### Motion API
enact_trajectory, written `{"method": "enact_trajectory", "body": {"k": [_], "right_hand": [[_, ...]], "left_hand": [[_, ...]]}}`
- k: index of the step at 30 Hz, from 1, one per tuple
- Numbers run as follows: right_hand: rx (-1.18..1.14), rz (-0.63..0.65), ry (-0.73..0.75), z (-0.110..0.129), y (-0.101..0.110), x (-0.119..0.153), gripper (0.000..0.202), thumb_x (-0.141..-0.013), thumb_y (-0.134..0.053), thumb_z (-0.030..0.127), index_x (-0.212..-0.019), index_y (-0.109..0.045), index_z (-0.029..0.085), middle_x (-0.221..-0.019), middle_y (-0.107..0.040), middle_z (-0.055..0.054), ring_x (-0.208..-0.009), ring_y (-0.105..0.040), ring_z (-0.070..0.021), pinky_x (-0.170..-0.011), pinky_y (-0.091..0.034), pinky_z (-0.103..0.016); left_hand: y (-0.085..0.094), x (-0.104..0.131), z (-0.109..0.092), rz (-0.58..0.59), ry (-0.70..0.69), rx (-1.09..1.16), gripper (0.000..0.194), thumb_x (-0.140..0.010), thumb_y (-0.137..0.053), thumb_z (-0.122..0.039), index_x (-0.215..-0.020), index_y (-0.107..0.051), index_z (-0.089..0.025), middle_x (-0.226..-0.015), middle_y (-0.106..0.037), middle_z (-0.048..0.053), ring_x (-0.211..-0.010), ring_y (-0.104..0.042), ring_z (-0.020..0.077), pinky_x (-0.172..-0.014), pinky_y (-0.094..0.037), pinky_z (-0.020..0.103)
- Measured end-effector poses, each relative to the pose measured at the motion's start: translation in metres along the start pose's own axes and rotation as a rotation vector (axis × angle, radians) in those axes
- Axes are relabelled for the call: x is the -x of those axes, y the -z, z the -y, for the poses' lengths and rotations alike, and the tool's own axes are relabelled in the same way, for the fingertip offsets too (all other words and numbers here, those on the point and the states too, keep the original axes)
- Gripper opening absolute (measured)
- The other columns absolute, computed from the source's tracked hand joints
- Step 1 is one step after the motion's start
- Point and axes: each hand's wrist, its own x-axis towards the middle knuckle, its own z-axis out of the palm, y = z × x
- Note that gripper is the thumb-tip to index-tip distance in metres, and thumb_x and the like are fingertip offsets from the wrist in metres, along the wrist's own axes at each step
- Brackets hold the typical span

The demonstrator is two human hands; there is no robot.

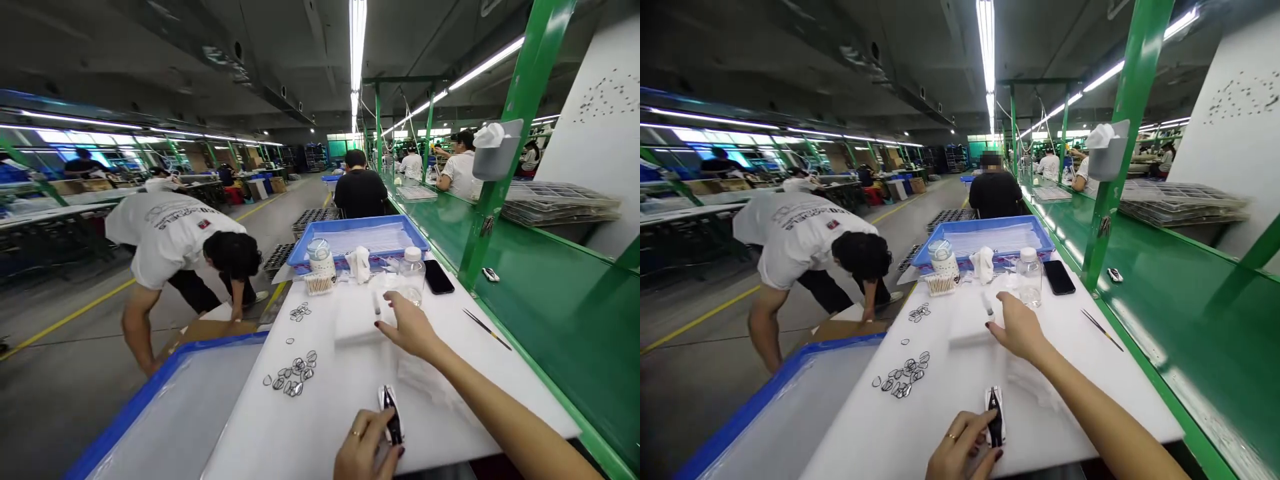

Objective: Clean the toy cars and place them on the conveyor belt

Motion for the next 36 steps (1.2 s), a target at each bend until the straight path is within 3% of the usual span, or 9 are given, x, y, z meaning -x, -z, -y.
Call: {"method": "enact_trajectory", "body": {"k": [3,8,14,20,22,25,30,32,36], "right_hand": [[0.015,0.132,0.01,0.002,-0.007,-0.015,0.013,-0.093,-0.056,0.026,-0.093,-0.061,0.014,-0.094,-0.068,-0.014,-0.091,-0.064,-0.0286,-0.076,-0.042,-0.034],[-0.121,0.145,-0.029,-0.006,-0.01,-0.022,0.021,-0.094,-0.052,0.032,-0.08,-0.059,0.017,-0.071,-0.064,-0.006,-0.075,-0.061,-0.0234,-0.072,-0.04,-0.033],[-0.525,0.122,-0.015,-0.005,0.009,0.002,0.027,-0.093,-0.045,0.041,-0.096,-0.06,0.019,-0.102,-0.067,-0.008,-0.097,-0.062,-0.0214,-0.081,-0.046,-0.033],[-1.176,-0.095,-0.068,0.006,-0.003,0.036,0.016,-0.079,-0.07,0.034,-0.082,-0.06,0.022,-0.069,-0.044,0.003,-0.067,-0.041,-0.0139,-0.064,-0.033,-0.028],[-1.218,-0.103,-0.098,0.003,-0.013,0.037,0.024,-0.077,-0.073,0.034,-0.073,-0.053,0.021,-0.069,-0.039,0.003,-0.066,-0.036,-0.0137,-0.063,-0.03,-0.029],[-1.201,0.051,-0.133,0.006,-0.016,0.038,0.034,-0.076,-0.074,0.041,-0.07,-0.048,0.021,-0.073,-0.038,0.002,-0.067,-0.034,-0.0141,-0.064,-0.03,-0.029],[-1.441,0.014,0.015,0.039,0.014,0.054,0.061,-0.079,-0.047,0.081,-0.065,-0.045,0.022,-0.062,-0.033,0.002,-0.058,-0.032,-0.0151,-0.06,-0.032,-0.031],[-1.509,0.057,-0.016,0.051,0.021,0.061,0.067,-0.082,-0.034,0.084,-0.056,-0.036,0.022,-0.051,-0.024,0.004,-0.049,-0.023,-0.0133,-0.052,-0.026,-0.03],[-1.585,0.083,-0.117,0.059,0.017,0.068,0.065,-0.08,-0.036,0.081,-0.051,-0.027,0.023,-0.044,-0.016,0.006,-0.043,-0.015,-0.0109,-0.046,-0.019,-0.029]], "left_hand": [[0.012,-0.023,-0.012,0.136,0.021,-0.026,0.057,-0.061,-0.077,-0.008,-0.116,-0.071,-0.024,-0.116,-0.069,0.011,-0.101,-0.069,0.028,-0.087,-0.062,0.039],[0.026,-0.046,-0.02,0.27,0.097,-0.017,0.06,-0.056,-0.081,-0.009,-0.114,-0.072,-0.019,-0.124,-0.067,0.013,-0.111,-0.066,0.0331,-0.095,-0.058,0.048],[0.028,-0.044,-0.031,0.177,0.081,0.05,0.053,-0.054,-0.078,-0.009,-0.106,-0.072,-0.016,-0.112,-0.071,0.012,-0.102,-0.068,0.0299,-0.09,-0.061,0.045],[0.026,-0.046,-0.042,0.078,0.171,0.094,0.044,-0.059,-0.075,-0.012,-0.102,-0.073,-0.017,-0.104,-0.072,0.009,-0.098,-0.066,0.0276,-0.089,-0.059,0.045],[0.023,-0.048,-0.043,0.047,0.213,0.109,0.039,-0.062,-0.074,-0.012,-0.101,-0.074,-0.018,-0.101,-0.072,0.007,-0.095,-0.066,0.026,-0.086,-0.059,0.043],[0.018,-0.051,-0.044,0.024,0.275,0.123,0.034,-0.065,-0.071,-0.012,-0.098,-0.075,-0.019,-0.096,-0.073,0.005,-0.091,-0.066,0.0244,-0.084,-0.058,0.042],[0.015,-0.053,-0.045,-0.004,0.342,0.147,0.03,-0.067,-0.072,-0.015,-0.096,-0.076,-0.021,-0.094,-0.074,0.003,-0.09,-0.064,0.0234,-0.082,-0.055,0.039],[0.015,-0.053,-0.045,0.001,0.363,0.15,0.029,-0.068,-0.072,-0.017,-0.096,-0.076,-0.022,-0.095,-0.074,0.002,-0.091,-0.064,0.0229,-0.082,-0.054,0.037],[0.016,-0.054,-0.044,0.005,0.374,0.144,0.024,-0.069,-0.072,-0.018,-0.093,-0.076,-0.023,-0.092,-0.074,0.002,-0.088,-0.064,0.022,-0.08,-0.053,0.036]]}}
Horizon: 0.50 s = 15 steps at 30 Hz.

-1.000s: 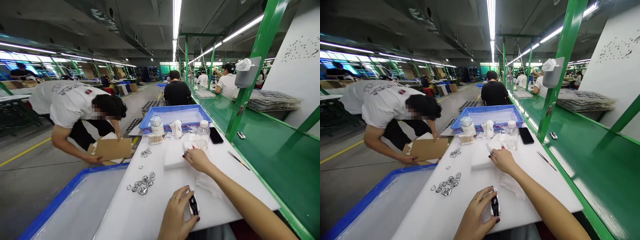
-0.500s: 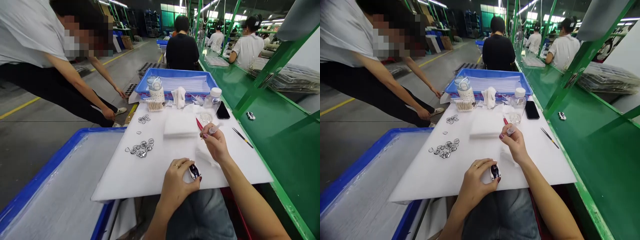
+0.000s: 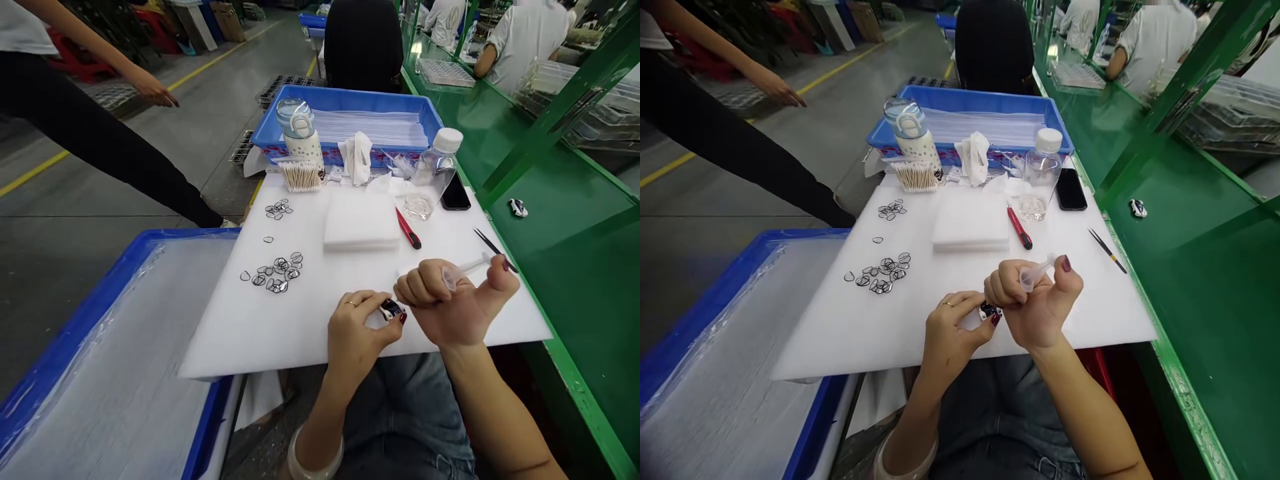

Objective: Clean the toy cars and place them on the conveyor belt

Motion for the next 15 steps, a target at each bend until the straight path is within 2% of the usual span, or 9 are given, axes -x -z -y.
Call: {"method": "enact_trajectory", "body": {"k": [4,15], "right_hand": [[-0.02,-0.042,-0.005,-0.011,0.001,-0.002,0.063,-0.077,-0.04,0.078,-0.049,-0.026,0.023,-0.043,-0.016,0.006,-0.042,-0.014,-0.0102,-0.044,-0.019,-0.028],[-0.012,0.003,-0.004,-0.017,0.002,-0.002,0.062,-0.078,-0.044,0.076,-0.05,-0.029,0.023,-0.044,-0.017,0.006,-0.043,-0.014,-0.0093,-0.045,-0.017,-0.026]], "left_hand": [[0.0,-0.001,0.001,-0.011,-0.016,-0.013,0.018,-0.07,-0.072,-0.019,-0.087,-0.076,-0.022,-0.09,-0.074,0.002,-0.086,-0.064,0.0216,-0.078,-0.053,0.035],[-0.001,0.001,0.001,-0.012,-0.015,-0.016,0.019,-0.069,-0.071,-0.017,-0.087,-0.076,-0.022,-0.089,-0.074,0.001,-0.087,-0.064,0.0221,-0.077,-0.051,0.035]]}}
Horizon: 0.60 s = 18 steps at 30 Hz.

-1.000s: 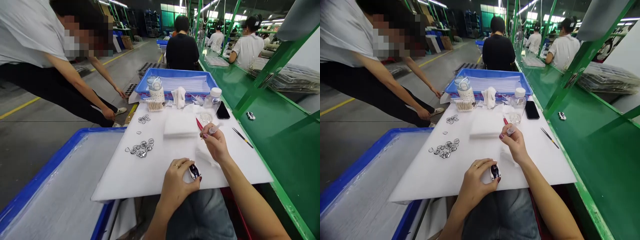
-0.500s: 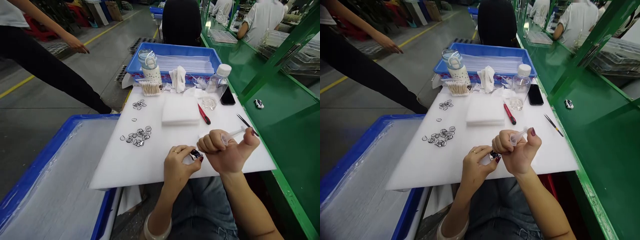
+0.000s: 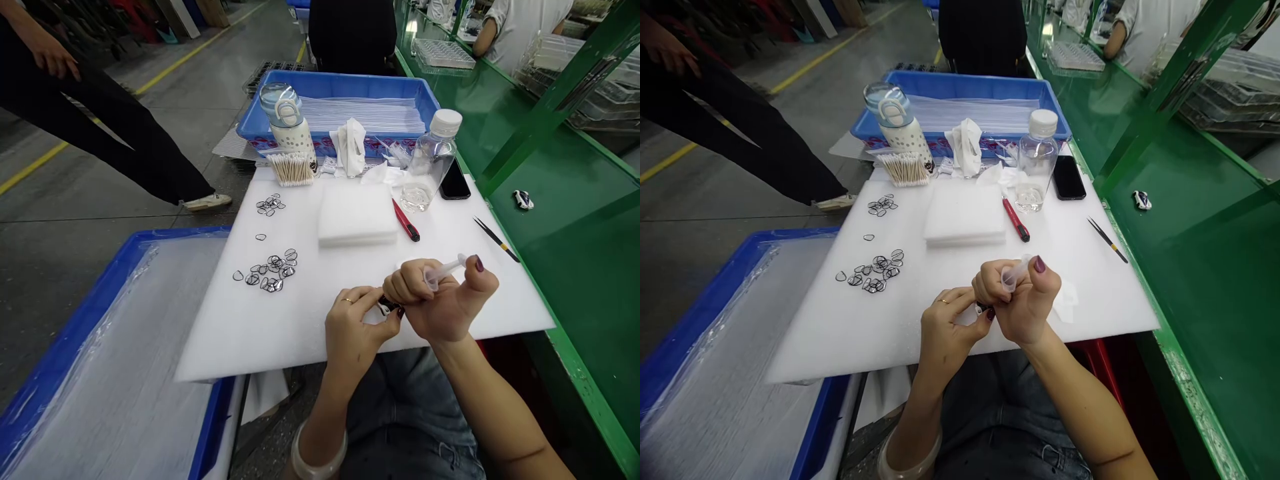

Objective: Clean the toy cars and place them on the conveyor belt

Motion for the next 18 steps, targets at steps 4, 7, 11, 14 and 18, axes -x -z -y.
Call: {"method": "enact_trajectory", "body": {"k": [4,7,11,14,18], "right_hand": [[0.023,-0.009,0.019,0.0001,-0.0008,0.0012,0.062,-0.077,-0.044,0.076,-0.05,-0.029,0.023,-0.043,-0.017,0.006,-0.042,-0.015,-0.0095,-0.044,-0.018,-0.027],[-0.007,-0.014,0.046,0.0003,-0.0009,0.0015,0.062,-0.077,-0.044,0.077,-0.049,-0.028,0.023,-0.042,-0.016,0.006,-0.042,-0.015,-0.0098,-0.043,-0.018,-0.027],[-0.017,-0.009,0.044,0.0004,-0.0016,0.0012,0.061,-0.077,-0.046,0.075,-0.049,-0.029,0.023,-0.042,-0.016,0.006,-0.042,-0.015,-0.0098,-0.043,-0.016,-0.027],[0.002,-0.023,0.036,0.0003,-0.0024,0.0016,0.062,-0.076,-0.048,0.075,-0.048,-0.029,0.023,-0.042,-0.015,0.006,-0.042,-0.014,-0.0095,-0.043,-0.016,-0.026],[0.015,-0.065,0.053,0.0007,-0.0047,0.0034,0.062,-0.076,-0.047,0.075,-0.048,-0.028,0.023,-0.042,-0.013,0.006,-0.042,-0.014,-0.0094,-0.042,-0.015,-0.026]], "left_hand": [[-0.0001,0.0003,0.0018,0.003,-0.006,-0.009,0.018,-0.071,-0.071,-0.019,-0.088,-0.075,-0.023,-0.093,-0.075,0.002,-0.088,-0.064,0.0219,-0.079,-0.052,0.036],[-0.0002,0.0003,0.0027,-0.001,-0.018,-0.012,0.017,-0.071,-0.071,-0.02,-0.087,-0.075,-0.022,-0.092,-0.075,0.002,-0.087,-0.064,0.0219,-0.079,-0.052,0.036],[-0.0001,0.0004,0.003,0.002,-0.026,-0.029,0.016,-0.071,-0.071,-0.02,-0.086,-0.075,-0.022,-0.091,-0.075,0.002,-0.087,-0.064,0.022,-0.078,-0.052,0.036],[-0.0001,0.0006,0.0035,0.003,-0.03,-0.037,0.015,-0.072,-0.071,-0.021,-0.086,-0.075,-0.022,-0.092,-0.075,0.002,-0.088,-0.065,0.0221,-0.079,-0.052,0.036],[0.0001,0.0008,0.0041,0.002,-0.047,-0.039,0.016,-0.073,-0.071,-0.02,-0.088,-0.075,-0.022,-0.093,-0.074,0.003,-0.089,-0.065,0.0228,-0.079,-0.053,0.037]]}}
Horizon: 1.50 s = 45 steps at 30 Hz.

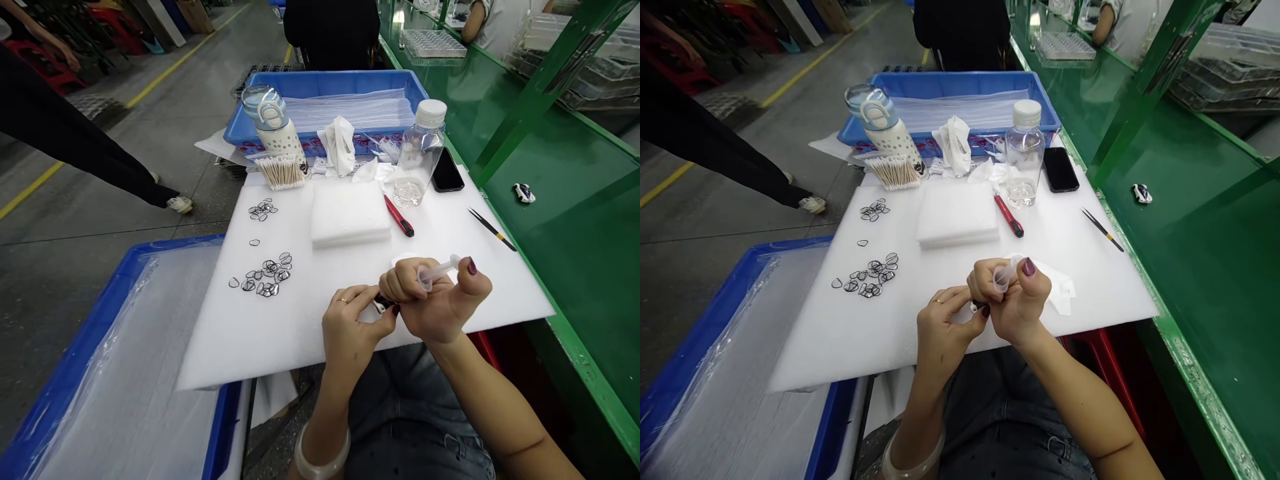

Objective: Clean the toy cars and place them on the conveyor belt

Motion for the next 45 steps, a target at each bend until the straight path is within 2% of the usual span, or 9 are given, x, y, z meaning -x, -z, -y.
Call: {"method": "enact_trajectory", "body": {"k": [16,21,23,26,29,32,36,41,45], "right_hand": [[0.221,-0.109,0.07,0.014,-0.014,0.013,0.064,-0.08,-0.055,0.073,-0.051,-0.034,0.021,-0.049,-0.024,0.003,-0.047,-0.022,-0.0116,-0.047,-0.018,-0.029],[0.242,-0.133,0.484,0.019,-0.01,-0.052,0.061,-0.086,-0.037,0.078,-0.059,-0.038,0.022,-0.061,-0.035,0.001,-0.058,-0.038,-0.0147,-0.06,-0.036,-0.03],[0.5,-0.171,0.256,0.009,0.002,-0.084,0.053,-0.089,-0.03,0.069,-0.067,-0.045,0.023,-0.073,-0.049,0.0,-0.071,-0.052,-0.0144,-0.071,-0.043,-0.029],[0.723,-0.214,0.188,0.01,0.04,-0.097,0.032,-0.089,-0.046,0.051,-0.093,-0.058,0.021,-0.095,-0.063,-0.002,-0.094,-0.058,-0.0146,-0.085,-0.045,-0.028],[0.906,-0.442,0.257,0.045,0.105,-0.066,0.029,-0.093,-0.04,0.043,-0.111,-0.053,0.024,-0.119,-0.062,-0.004,-0.113,-0.056,-0.0147,-0.098,-0.041,-0.029],[1.076,-0.824,0.193,0.098,0.187,-0.027,0.021,-0.088,-0.05,0.037,-0.1,-0.053,0.02,-0.11,-0.063,-0.011,-0.11,-0.057,-0.0228,-0.099,-0.041,-0.039],[1.334,-1.103,-0.114,0.142,0.285,-0.007,0.022,-0.075,-0.068,0.03,-0.088,-0.058,0.016,-0.097,-0.063,-0.016,-0.11,-0.054,-0.0332,-0.099,-0.037,-0.05],[1.527,-0.99,-0.153,0.144,0.342,-0.011,0.034,-0.075,-0.065,0.033,-0.101,-0.065,0.012,-0.093,-0.066,-0.017,-0.097,-0.061,-0.0331,-0.087,-0.044,-0.046],[1.65,-0.819,0.034,0.134,0.339,-0.016,0.039,-0.077,-0.061,0.04,-0.109,-0.064,0.018,-0.09,-0.068,-0.016,-0.088,-0.064,-0.0368,-0.08,-0.049,-0.053]], "left_hand": [[0.0,0.001,-0.001,0.004,-0.012,-0.005,0.015,-0.076,-0.072,-0.023,-0.091,-0.075,-0.023,-0.09,-0.074,0.002,-0.087,-0.064,0.0221,-0.076,-0.053,0.036],[0.004,0.005,0.0,0.074,-0.066,-0.037,0.034,-0.068,-0.08,-0.024,-0.101,-0.072,-0.023,-0.101,-0.07,0.003,-0.096,-0.063,0.0242,-0.083,-0.055,0.037],[0.007,0.007,0.001,0.127,-0.103,-0.068,0.041,-0.065,-0.082,-0.024,-0.104,-0.071,-0.023,-0.106,-0.068,0.004,-0.099,-0.062,0.0252,-0.085,-0.055,0.038],[0.009,0.011,0.004,0.164,-0.149,-0.117,0.044,-0.065,-0.081,-0.021,-0.107,-0.068,-0.024,-0.111,-0.066,0.005,-0.103,-0.062,0.0267,-0.085,-0.056,0.04],[0.008,0.015,0.009,0.155,-0.207,-0.15,0.044,-0.068,-0.078,-0.019,-0.109,-0.067,-0.024,-0.113,-0.065,0.006,-0.104,-0.062,0.0278,-0.084,-0.057,0.041],[0.007,0.018,0.015,0.136,-0.278,-0.177,0.044,-0.069,-0.076,-0.018,-0.111,-0.066,-0.024,-0.115,-0.064,0.007,-0.103,-0.062,0.0288,-0.082,-0.058,0.043],[0.008,0.016,0.023,0.113,-0.362,-0.179,0.046,-0.071,-0.073,-0.018,-0.115,-0.064,-0.026,-0.118,-0.064,0.007,-0.101,-0.064,0.0271,-0.08,-0.06,0.04],[0.007,0.014,0.022,0.1,-0.346,-0.188,0.051,-0.067,-0.069,-0.015,-0.116,-0.064,-0.029,-0.12,-0.065,0.005,-0.104,-0.065,0.0252,-0.082,-0.061,0.035],[-0.001,0.01,0.012,0.039,-0.221,-0.203,0.049,-0.067,-0.065,-0.012,-0.113,-0.065,-0.029,-0.121,-0.064,0.005,-0.105,-0.065,0.025,-0.081,-0.061,0.035]]}}
